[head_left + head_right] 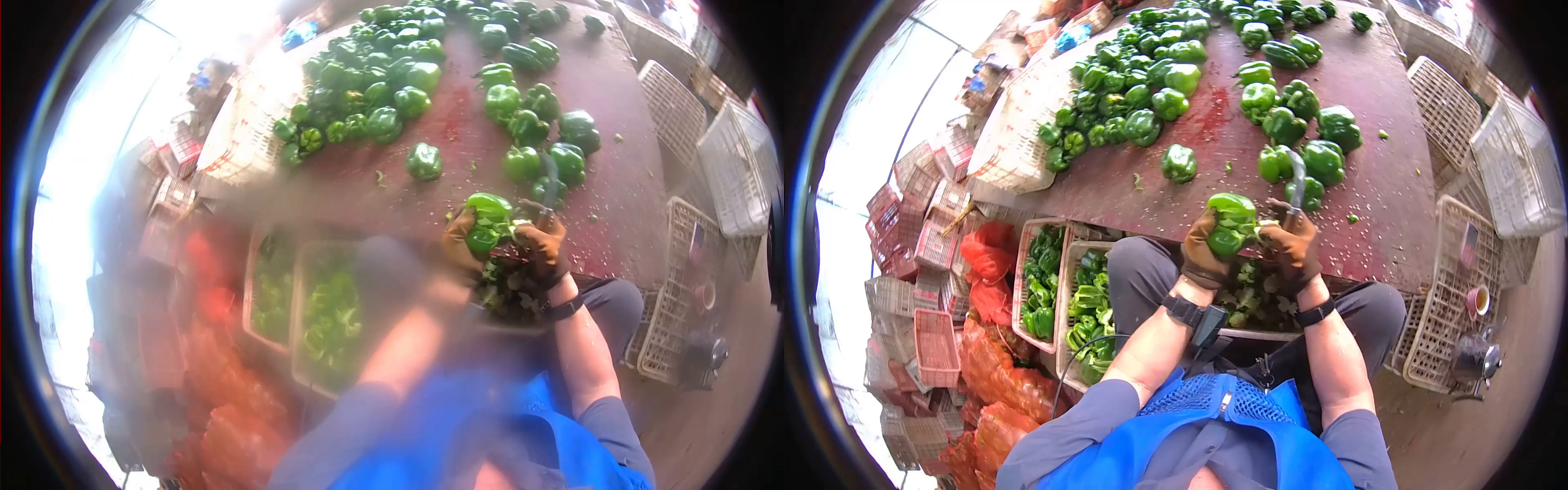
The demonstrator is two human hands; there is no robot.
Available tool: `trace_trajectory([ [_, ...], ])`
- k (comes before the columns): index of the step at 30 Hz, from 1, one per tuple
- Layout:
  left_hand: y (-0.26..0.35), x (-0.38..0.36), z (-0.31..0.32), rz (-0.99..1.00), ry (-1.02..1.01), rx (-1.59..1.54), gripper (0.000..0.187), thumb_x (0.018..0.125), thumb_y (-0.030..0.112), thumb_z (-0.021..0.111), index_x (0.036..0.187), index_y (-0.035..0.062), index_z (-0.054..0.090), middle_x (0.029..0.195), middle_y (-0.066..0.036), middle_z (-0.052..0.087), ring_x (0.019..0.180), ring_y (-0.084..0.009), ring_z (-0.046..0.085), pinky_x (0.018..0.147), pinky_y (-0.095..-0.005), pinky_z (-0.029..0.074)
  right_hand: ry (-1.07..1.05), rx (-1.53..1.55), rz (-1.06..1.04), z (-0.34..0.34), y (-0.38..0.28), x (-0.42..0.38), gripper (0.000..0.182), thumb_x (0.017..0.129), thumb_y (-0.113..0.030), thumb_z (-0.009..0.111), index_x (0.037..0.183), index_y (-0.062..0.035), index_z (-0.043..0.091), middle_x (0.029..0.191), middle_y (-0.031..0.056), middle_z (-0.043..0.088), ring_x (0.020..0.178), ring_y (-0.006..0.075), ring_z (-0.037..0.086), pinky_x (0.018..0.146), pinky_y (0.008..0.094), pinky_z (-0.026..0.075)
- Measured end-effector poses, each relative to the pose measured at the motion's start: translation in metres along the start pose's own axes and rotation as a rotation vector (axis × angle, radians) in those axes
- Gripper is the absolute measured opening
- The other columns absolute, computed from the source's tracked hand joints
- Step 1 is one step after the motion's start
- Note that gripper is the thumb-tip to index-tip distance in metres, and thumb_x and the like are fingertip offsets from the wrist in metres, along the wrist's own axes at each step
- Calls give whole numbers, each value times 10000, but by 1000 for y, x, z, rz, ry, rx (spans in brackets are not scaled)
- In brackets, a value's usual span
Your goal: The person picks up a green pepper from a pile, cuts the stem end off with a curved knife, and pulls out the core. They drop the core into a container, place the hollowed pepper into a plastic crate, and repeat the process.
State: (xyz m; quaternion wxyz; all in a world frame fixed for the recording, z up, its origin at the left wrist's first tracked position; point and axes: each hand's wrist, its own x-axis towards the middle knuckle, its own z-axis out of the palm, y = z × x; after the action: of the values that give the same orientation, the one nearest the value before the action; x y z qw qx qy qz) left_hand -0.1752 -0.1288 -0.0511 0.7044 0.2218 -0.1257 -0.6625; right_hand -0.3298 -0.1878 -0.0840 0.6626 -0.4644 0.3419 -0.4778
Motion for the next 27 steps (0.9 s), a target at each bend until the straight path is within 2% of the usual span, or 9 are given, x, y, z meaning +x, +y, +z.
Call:
trace_trajectory([
  [3, -13, 20, -51, 126, 2, 102, 379, 961, 242, 524, 1223, -22, 594, 1120, -175, 688, 997, -282, 687, 899, -425, 567, 59, -109, -11, 6, -3, -3, 430, 829, -29, 714, 1248, -32, 619, 855, 8, 664, 695, 97, 623, 590, 254, 519],
  [7, -9, 13, -69, 592, 43, 925, 297, 935, 197, 583, 1155, 3, 633, 1048, -122, 699, 934, -225, 688, 844, -351, 569, 53, -117, -101, 13, 18, 1, 392, 847, -1, 705, 1228, 14, 614, 954, 25, 662, 808, 115, 633, 729, 253, 535],
  [8, -8, 9, -64, 620, 37, 894, 277, 925, 193, 609, 1134, 15, 647, 1026, -107, 703, 915, -209, 689, 831, -331, 567, 54, -198, -99, 8, 26, 5, 379, 853, -15, 710, 1218, 22, 614, 972, 35, 668, 836, 130, 639, 771, 266, 535],
  [10, -11, 6, -50, 199, 143, 111, 257, 927, 192, 605, 1106, 14, 652, 1012, -109, 705, 910, -216, 690, 814, -339, 563, 12, -166, 45, 9, 26, 5, 381, 862, -28, 705, 1226, 21, 607, 994, 38, 666, 871, 127, 634, 801, 273, 528],
  [13, 0, 11, -54, 195, -1, 75, 286, 944, 244, 569, 1093, 13, 645, 993, -137, 695, 889, -260, 688, 792, -364, 561, -115, 38, 22, 23, 25, 1, 386, 868, -30, 691, 1240, 15, 599, 1011, 32, 662, 896, 119, 624, 823, 262, 512],
  [17, 33, 4, -56, 196, -259, -152, 339, 936, 301, 577, 1121, 22, 628, 1041, -173, 680, 950, -322, 674, 807, -431, 563, -150, -145, 80, 23, 12, -8, 386, 868, -5, 667, 1249, -10, 602, 983, 9, 643, 866, 105, 608, 797, 253, 500],
  [20, 91, -22, -54, 336, -92, -204, 352, 931, 332, 589, 1138, 50, 622, 1073, -177, 675, 993, -351, 657, 824, -510, 554, -194, -104, 130, 15, 23, -7, 394, 856, -23, 671, 1244, -11, 604, 958, -4, 625, 840, 85, 588, 766, 242, 488],
  [22, 143, -37, -75, 432, -152, -266, 351, 915, 357, 611, 1129, 79, 637, 1065, -165, 681, 986, -336, 657, 840, -560, 541, -242, -201, 137, 12, 21, -6, 404, 836, -54, 682, 1231, -7, 606, 897, -21, 613, 782, 75, 570, 719, 230, 473],
  [27, 265, -121, -127, 842, 12, -210, 320, 894, 352, 608, 1088, 103, 663, 1055, -109, 708, 935, -298, 681, 799, -521, 549, -305, -237, 233, 18, 18, -10, 416, 817, -52, 690, 1222, -3, 611, 847, -26, 616, 719, 80, 563, 670, 237, 467],
])
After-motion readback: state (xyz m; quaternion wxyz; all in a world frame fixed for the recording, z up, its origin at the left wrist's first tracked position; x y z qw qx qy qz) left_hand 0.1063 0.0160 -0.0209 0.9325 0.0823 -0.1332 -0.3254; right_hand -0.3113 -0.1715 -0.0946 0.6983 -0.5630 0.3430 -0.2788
